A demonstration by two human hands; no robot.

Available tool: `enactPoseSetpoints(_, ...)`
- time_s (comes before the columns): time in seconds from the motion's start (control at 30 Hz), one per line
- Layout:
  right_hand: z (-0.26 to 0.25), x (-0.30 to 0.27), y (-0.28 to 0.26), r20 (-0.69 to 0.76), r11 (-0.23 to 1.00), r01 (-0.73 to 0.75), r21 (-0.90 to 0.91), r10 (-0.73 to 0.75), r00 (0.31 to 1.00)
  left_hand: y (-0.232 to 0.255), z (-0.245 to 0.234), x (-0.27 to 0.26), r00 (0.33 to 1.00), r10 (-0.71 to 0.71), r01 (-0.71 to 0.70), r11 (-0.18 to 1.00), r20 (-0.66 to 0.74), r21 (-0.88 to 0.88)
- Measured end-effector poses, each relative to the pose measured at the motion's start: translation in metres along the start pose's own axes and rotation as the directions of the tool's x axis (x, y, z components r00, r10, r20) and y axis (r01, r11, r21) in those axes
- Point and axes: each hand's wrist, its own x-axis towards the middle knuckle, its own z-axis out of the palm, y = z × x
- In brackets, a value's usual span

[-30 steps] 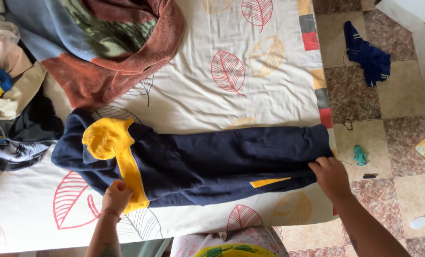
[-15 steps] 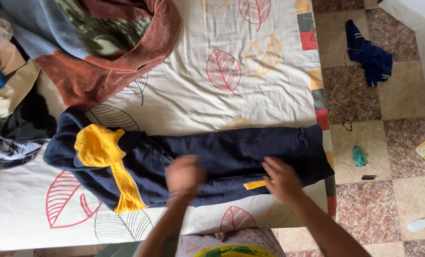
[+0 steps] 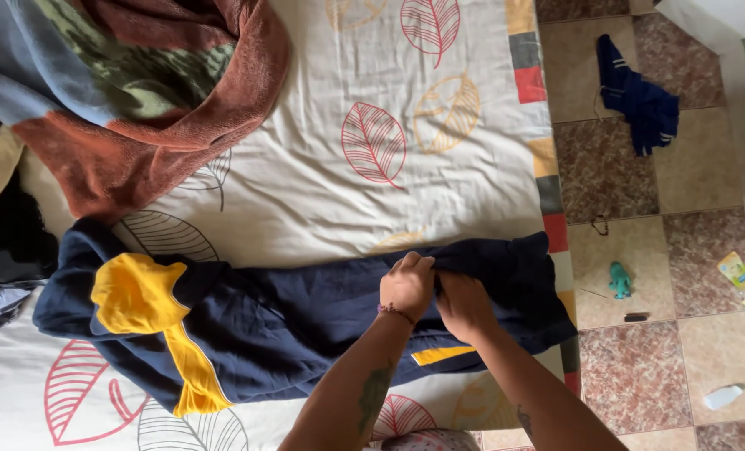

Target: The recorder folds a sweatshirt and a pair of shorts on a bed and then places them into a dresser drawer.

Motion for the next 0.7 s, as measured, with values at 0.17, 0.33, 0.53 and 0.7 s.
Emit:
enactPoseSetpoints(0.17, 0.037, 0.035, 0.041, 0.122, 0.971, -0.11, -0.211, 0.138, 0.983, 0.015, -0.023, 0.013, 0.998, 0.013, -0.016, 0.999, -0.063, -0.049)
enactPoseSetpoints(0.33, 0.1, 0.038, 0.068, 0.345, 0.882, 0.039, -0.469, 0.143, 0.928, 0.028, -0.026, 0.014, 0.994, 0.037, -0.047, 0.993, -0.1, -0.104)
enactPoseSetpoints(0.53, 0.134, 0.03, 0.148, 0.487, 0.977, 0.137, -0.161, -0.043, 0.873, 0.026, -0.034, 0.008, 0.993, 0.092, -0.1, 0.989, -0.071, -0.11)
enactPoseSetpoints(0.7, 0.105, 0.06, 0.108, 0.505, 0.977, 0.101, -0.19, 0.009, 0.863, 0.029, -0.047, 0.016, 0.987, 0.129, -0.14, 0.984, -0.097, -0.107)
